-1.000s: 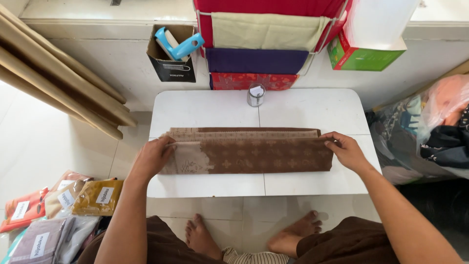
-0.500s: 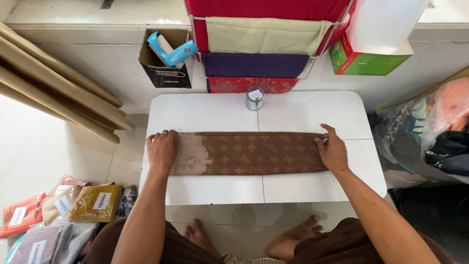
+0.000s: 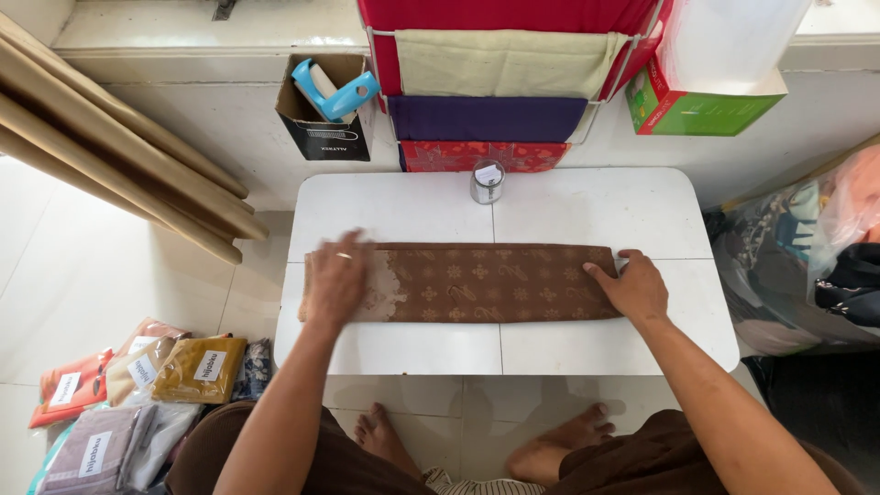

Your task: The person uses a lint roller to clean a brown patterned fabric laid out on a white table. They then fold the fabric into a small square and place it into a clear plastic bag. Finally, they seal the bag and place a white label on it.

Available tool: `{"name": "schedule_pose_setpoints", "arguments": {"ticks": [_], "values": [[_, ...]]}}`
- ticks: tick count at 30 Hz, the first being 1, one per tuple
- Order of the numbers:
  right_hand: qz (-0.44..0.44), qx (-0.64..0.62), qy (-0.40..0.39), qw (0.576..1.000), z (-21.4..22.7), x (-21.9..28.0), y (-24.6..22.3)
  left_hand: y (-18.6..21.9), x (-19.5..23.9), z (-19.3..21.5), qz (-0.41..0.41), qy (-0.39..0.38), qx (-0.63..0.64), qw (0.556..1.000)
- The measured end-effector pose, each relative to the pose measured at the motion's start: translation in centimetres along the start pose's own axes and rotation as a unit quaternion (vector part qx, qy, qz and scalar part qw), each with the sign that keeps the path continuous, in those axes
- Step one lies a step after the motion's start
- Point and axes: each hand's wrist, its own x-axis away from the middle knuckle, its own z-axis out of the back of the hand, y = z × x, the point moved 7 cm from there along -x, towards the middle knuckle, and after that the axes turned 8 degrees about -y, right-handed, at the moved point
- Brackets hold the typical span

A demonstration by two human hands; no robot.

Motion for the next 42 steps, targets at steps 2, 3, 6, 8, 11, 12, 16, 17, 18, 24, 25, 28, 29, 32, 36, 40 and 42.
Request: {"name": "schedule_pose_setpoints", "arguments": {"ticks": [2,3,6,8,11,12,16,17,18,24,25,28,29,32,36,40,42], "values": [[-0.007,0.002,-0.016,1.000,-0.4,0.8,-0.9,3.4,0.8,0.9,-0.035,-0.082,0.057,0.994],[-0.013,0.004,-0.031,0.999,-0.6,1.2,-1.3,5.5,1.3,0.8,-0.069,-0.163,0.113,0.978],[-0.011,-0.010,-0.032,0.999,-3.1,-1.1,1.1,2.8,1.9,-2.2,-0.015,-0.198,0.090,0.976],[-0.001,-0.059,-0.038,0.998,-3.7,-2.0,1.6,0.9,1.6,-2.3,0.020,-0.208,0.116,0.971],[0.002,-0.138,-0.039,0.990,-3.6,-2.1,1.9,0.3,1.2,-0.9,0.072,-0.206,0.138,0.966],[-0.006,-0.167,-0.035,0.985,-3.4,-1.8,2.0,0.5,1.2,0.0,0.091,-0.196,0.134,0.967],[-0.008,-0.225,-0.033,0.974,-2.6,-1.5,2.7,10.2,-0.4,2.5,-0.073,-0.008,0.243,0.967],[0.000,-0.246,-0.029,0.969,-2.1,-1.3,2.5,13.6,-0.3,4.1,-0.116,-0.010,0.386,0.915],[0.008,-0.267,-0.025,0.963,-1.7,-1.1,2.3,16.9,-0.2,5.7,-0.158,-0.011,0.519,0.840],[0.046,-0.280,0.001,0.959,0.6,-2.6,4.7,21.9,-0.8,1.6,0.048,-0.071,0.666,0.741],[0.047,-0.279,-0.005,0.959,2.1,-2.9,5.0,23.3,-1.0,0.6,0.054,-0.071,0.666,0.741],[0.066,-0.112,0.036,0.991,7.9,-2.0,2.8,25.9,-1.3,1.7,0.011,-0.014,0.724,0.690],[0.011,-0.089,0.014,0.996,9.8,-0.4,1.6,27.2,-0.7,2.9,0.023,-0.080,0.773,0.629],[-0.032,-0.039,-0.016,0.999,13.0,4.9,-3.9,29.1,-0.1,4.6,0.014,-0.147,0.838,0.526],[0.020,-0.032,-0.061,0.997,11.7,9.6,-11.4,27.8,0.6,7.3,-0.012,-0.202,0.885,0.419],[0.142,-0.162,-0.108,0.970,3.6,6.6,-13.7,23.2,1.7,7.5,-0.020,-0.217,0.924,0.314],[0.177,-0.386,-0.266,0.865,-0.4,8.2,-17.8,18.3,3.7,15.7,0.088,-0.284,0.913,0.280]]}}
